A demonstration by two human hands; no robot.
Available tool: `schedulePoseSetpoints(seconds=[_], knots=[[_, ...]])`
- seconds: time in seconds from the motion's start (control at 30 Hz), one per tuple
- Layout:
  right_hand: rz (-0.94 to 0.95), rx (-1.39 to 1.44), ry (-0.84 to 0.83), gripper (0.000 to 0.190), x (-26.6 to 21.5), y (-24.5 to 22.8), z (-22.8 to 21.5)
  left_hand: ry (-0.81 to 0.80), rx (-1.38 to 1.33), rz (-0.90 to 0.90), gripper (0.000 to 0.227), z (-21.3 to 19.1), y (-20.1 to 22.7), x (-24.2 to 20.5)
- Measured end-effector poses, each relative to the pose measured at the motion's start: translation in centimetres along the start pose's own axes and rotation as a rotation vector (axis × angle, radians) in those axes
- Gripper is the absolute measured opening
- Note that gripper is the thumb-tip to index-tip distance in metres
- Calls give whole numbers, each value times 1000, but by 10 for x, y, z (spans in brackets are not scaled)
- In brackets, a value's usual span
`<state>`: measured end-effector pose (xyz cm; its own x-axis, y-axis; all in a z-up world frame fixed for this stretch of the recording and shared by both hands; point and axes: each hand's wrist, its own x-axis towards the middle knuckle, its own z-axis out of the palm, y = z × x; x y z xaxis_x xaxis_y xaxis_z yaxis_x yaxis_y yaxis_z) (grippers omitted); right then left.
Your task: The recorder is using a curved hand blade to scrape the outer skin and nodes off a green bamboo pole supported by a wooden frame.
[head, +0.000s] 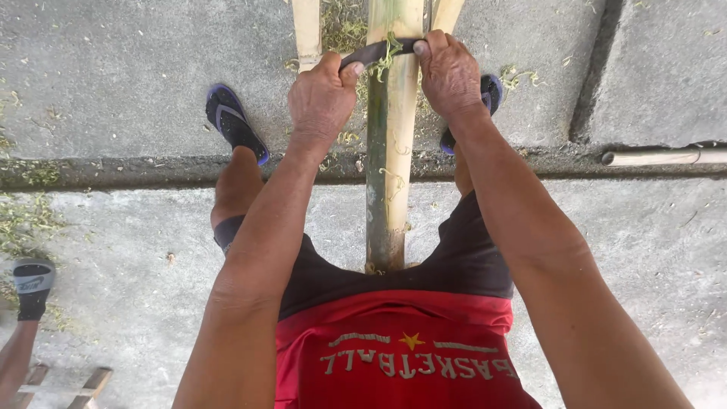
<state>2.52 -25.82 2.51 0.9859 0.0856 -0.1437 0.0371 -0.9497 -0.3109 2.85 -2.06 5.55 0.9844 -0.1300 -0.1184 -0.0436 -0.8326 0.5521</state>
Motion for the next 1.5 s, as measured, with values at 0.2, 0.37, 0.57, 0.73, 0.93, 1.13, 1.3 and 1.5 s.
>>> schedulePoseSetpoints(seconds=[0.2, 0.37, 0.57, 0.73, 0.93, 1.13, 1.3, 1.5], knots=[[151, 68, -192, 55, -34, -4, 12, -247, -38, -139, 33, -8, 10, -36], [123, 73, -182, 52, -57, -5, 19, -169, -29, -18, 33, -7, 0, -55], [76, 199, 6, 43, -13, -7, -3, -164, 7, -137, 32, -24, 29, -14], [39, 255, 81, 39, -8, -4, -1, -60, 54, -87, 30, -27, 36, -9], [156, 271, -124, 46, -41, -6, 10, -181, 92, -95, 34, -24, 31, -35], [129, 218, -55, 46, -121, -11, 32, -386, 107, -101, 36, -11, 11, -88], [265, 143, -255, 49, -65, -22, 2, -310, -60, -84, 36, 9, -10, -57], [172, 17, -165, 49, 12, -15, -21, -182, -167, -220, 33, 7, -5, 7]])
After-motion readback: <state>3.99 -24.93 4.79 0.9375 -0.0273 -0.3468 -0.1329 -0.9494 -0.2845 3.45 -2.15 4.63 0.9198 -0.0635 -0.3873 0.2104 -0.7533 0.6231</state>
